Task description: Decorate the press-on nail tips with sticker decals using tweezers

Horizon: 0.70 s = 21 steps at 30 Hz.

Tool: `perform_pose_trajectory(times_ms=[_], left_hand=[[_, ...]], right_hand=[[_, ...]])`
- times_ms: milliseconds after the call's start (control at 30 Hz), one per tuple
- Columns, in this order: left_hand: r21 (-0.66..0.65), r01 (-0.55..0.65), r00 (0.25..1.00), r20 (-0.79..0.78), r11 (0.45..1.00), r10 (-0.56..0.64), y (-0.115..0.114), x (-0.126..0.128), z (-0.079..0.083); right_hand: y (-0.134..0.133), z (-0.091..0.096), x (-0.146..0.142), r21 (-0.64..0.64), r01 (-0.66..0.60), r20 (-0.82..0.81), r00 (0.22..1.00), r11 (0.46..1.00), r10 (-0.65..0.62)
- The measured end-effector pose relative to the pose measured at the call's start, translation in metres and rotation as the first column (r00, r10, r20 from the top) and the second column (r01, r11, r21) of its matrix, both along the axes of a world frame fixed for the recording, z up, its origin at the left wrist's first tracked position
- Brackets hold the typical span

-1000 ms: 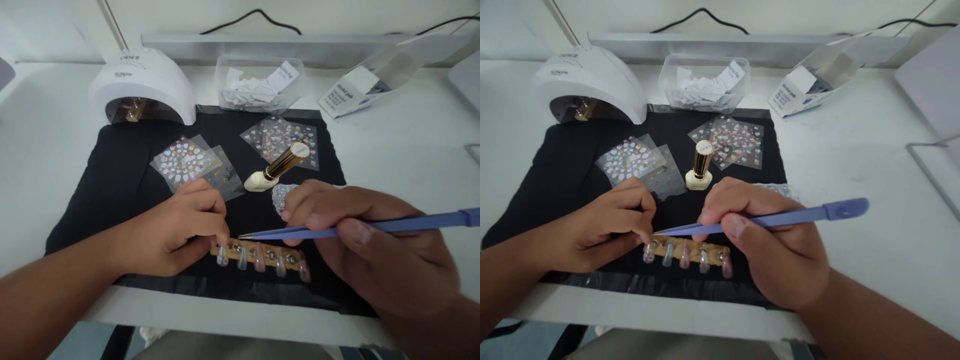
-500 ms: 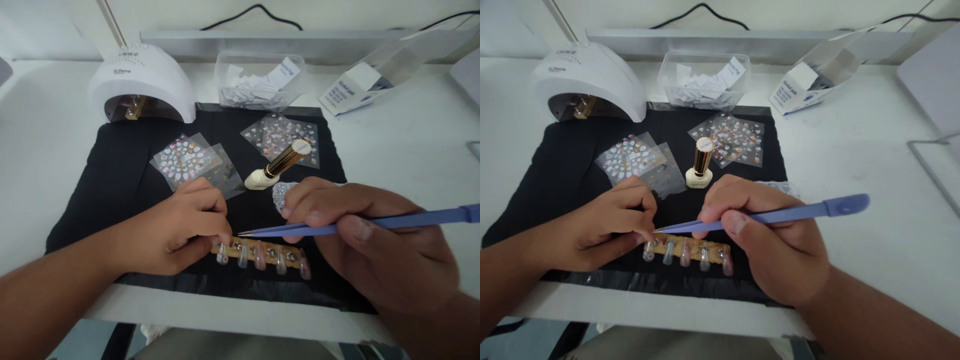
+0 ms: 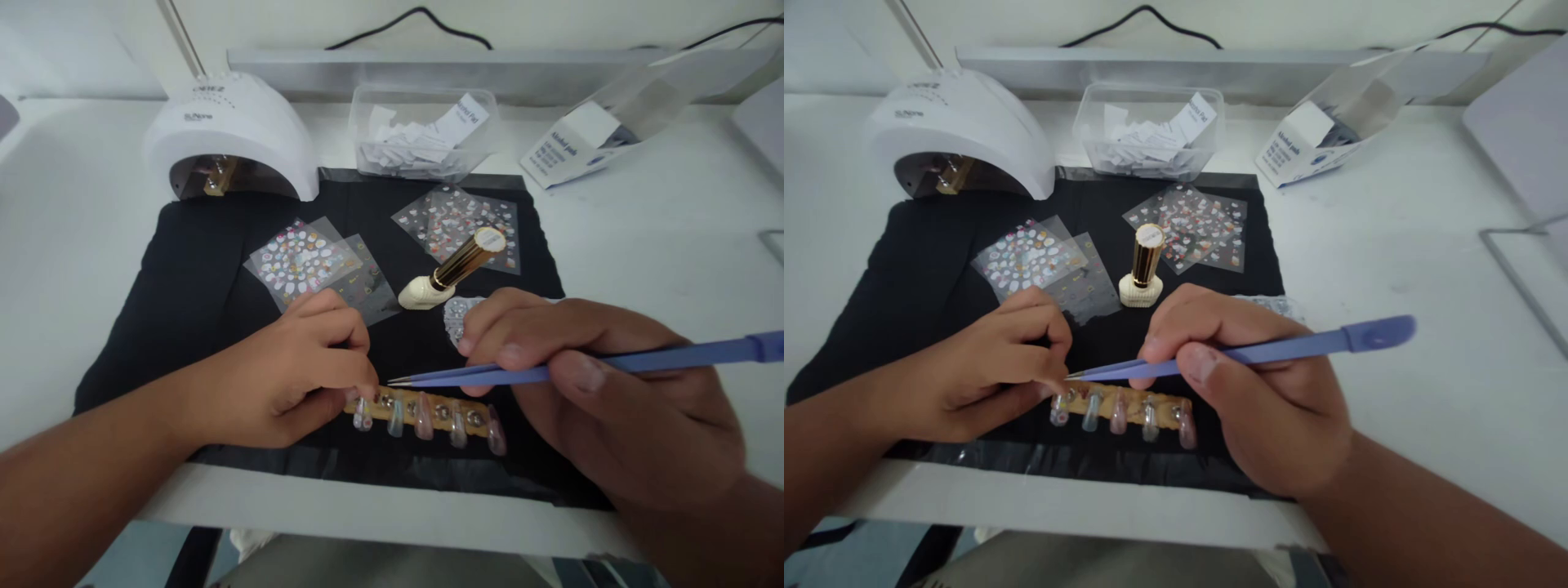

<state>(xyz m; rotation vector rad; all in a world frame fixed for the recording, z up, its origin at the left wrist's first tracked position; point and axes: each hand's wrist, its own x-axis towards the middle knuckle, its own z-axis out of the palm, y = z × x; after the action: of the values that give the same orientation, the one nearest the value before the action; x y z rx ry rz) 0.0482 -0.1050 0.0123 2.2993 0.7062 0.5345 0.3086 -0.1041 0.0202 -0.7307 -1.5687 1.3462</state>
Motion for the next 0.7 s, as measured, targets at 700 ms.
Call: perform_pose_trajectory(times_ms=[700], left_hand=[[0.381, -0.486, 0.873, 0.164, 0.786, 0.460, 0.009, -0.023, 0.009]], right_hand=[[0.004, -0.001, 0.001, 0.087, -0.016, -0.107, 0.994, 0.996, 0.025]])
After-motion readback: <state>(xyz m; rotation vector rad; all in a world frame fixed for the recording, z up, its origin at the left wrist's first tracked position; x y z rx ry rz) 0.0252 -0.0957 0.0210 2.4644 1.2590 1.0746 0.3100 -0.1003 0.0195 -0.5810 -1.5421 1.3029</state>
